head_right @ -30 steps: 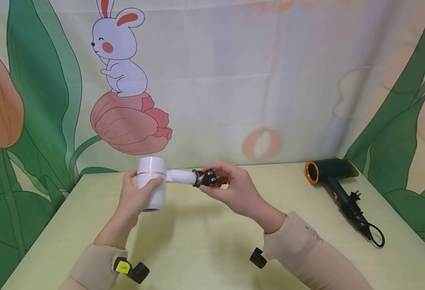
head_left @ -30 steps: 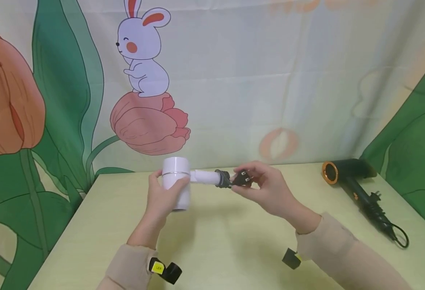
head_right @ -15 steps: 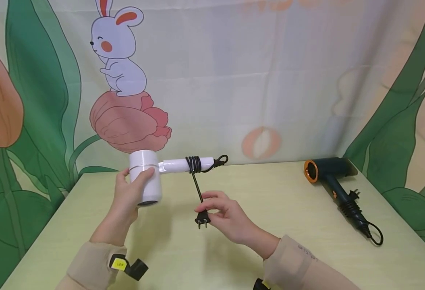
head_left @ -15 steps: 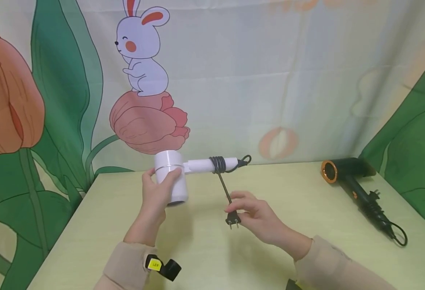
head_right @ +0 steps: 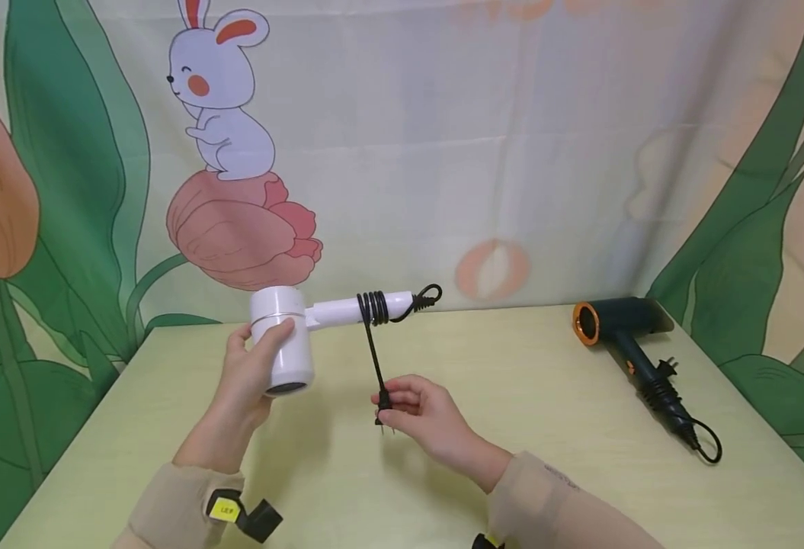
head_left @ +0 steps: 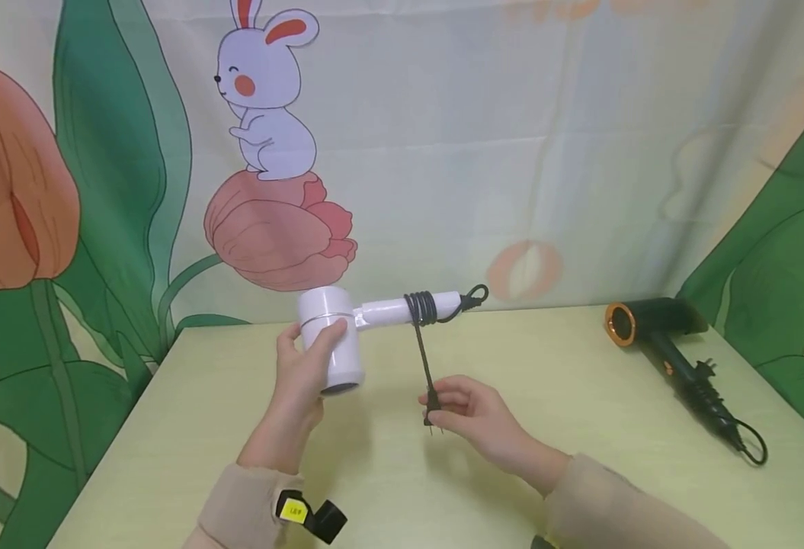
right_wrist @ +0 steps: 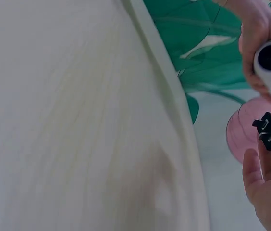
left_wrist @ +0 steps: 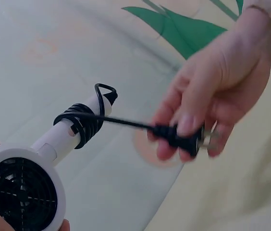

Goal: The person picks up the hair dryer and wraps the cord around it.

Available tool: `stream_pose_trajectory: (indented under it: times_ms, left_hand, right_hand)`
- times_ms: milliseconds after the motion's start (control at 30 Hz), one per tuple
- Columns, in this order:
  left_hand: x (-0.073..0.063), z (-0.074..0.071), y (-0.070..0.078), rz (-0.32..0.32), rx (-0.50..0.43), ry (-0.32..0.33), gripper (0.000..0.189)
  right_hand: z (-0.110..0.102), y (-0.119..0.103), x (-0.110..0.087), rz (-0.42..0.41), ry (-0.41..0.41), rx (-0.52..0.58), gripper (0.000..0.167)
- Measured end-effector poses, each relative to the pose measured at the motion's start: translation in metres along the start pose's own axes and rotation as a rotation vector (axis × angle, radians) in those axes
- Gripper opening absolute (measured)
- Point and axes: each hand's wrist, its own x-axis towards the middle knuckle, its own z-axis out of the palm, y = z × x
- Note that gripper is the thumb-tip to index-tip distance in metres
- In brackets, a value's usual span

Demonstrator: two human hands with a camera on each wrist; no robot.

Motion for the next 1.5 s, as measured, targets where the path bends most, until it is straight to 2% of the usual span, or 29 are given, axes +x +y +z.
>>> stream_pose_trajectory:
  times_ms: [67,233,400,467,533,600,633,700,800,867,900,1000,1100,1200,1367,1433,1500]
  left_hand:
    - [-0.003,0.002,0.000,-0.007,-0.022,-0.027,0.082]
    - [-0.008,0.005,-0.001,-0.038,-0.073,-0.097,0.078]
    - [-0.012,0.006,-0.005,-0.028,-0.080,-0.190,0.067]
    - [-0.013,0.006,-0.006,-0.014,-0.075,-0.228,0.063]
    - [-0.014,0.005,-0.008,-0.005,-0.062,-0.262,0.060]
    - [-0.014,0.004,-0.009,0.000,-0.040,-0.298,0.057]
    - [-0.014,0.004,-0.009,-0.002,-0.024,-0.319,0.056]
    - [-0.014,0.002,-0.010,0.001,0.022,-0.366,0.056]
    - [-0.014,-0.001,-0.012,0.009,0.104,-0.437,0.058]
    - [-0.014,-0.003,-0.012,0.017,0.152,-0.465,0.059]
    - [-0.014,-0.003,-0.012,0.019,0.175,-0.471,0.061]
    - [-0.013,-0.002,-0.012,0.030,0.241,-0.469,0.065]
    - [-0.011,0.004,-0.013,0.038,0.318,-0.439,0.070]
    - [-0.009,0.013,-0.015,0.034,0.370,-0.388,0.074]
    - [-0.006,0.031,-0.016,0.010,0.373,-0.300,0.077]
    - [-0.005,0.036,-0.017,0.001,0.362,-0.279,0.077]
    - [-0.004,0.040,-0.017,-0.006,0.353,-0.264,0.077]
  right_hand:
    - [-0.004,0.006,0.007,-0.011,0.008,-0.074,0.039]
    - [-0.021,0.017,0.027,-0.086,0.057,-0.261,0.032]
    - [-0.041,0.013,0.042,-0.213,0.129,-0.579,0.021]
    - [-0.050,0.008,0.047,-0.252,0.136,-0.637,0.021]
    - [-0.059,0.001,0.050,-0.228,0.116,-0.660,0.017]
    - [-0.066,-0.008,0.050,-0.184,0.084,-0.613,0.019]
    - [-0.069,-0.014,0.049,-0.150,0.058,-0.532,0.023]
    - [-0.073,-0.026,0.047,-0.131,0.024,-0.480,0.028]
    - [-0.079,-0.044,0.042,-0.118,-0.036,-0.339,0.036]
    - [-0.084,-0.054,0.039,-0.094,-0.077,-0.301,0.035]
    - [-0.087,-0.058,0.036,-0.057,-0.093,-0.262,0.036]
    - [-0.092,-0.069,0.029,0.011,-0.138,-0.178,0.041]
    - [-0.089,-0.078,0.020,0.037,-0.157,-0.204,0.043]
    - [-0.078,-0.084,0.010,-0.017,-0.148,-0.369,0.042]
    - [-0.051,-0.079,-0.008,-0.271,-0.089,-0.713,0.026]
    - [-0.043,-0.074,-0.013,-0.340,-0.045,-0.832,0.029]
    - [-0.036,-0.069,-0.016,-0.362,0.016,-0.935,0.041]
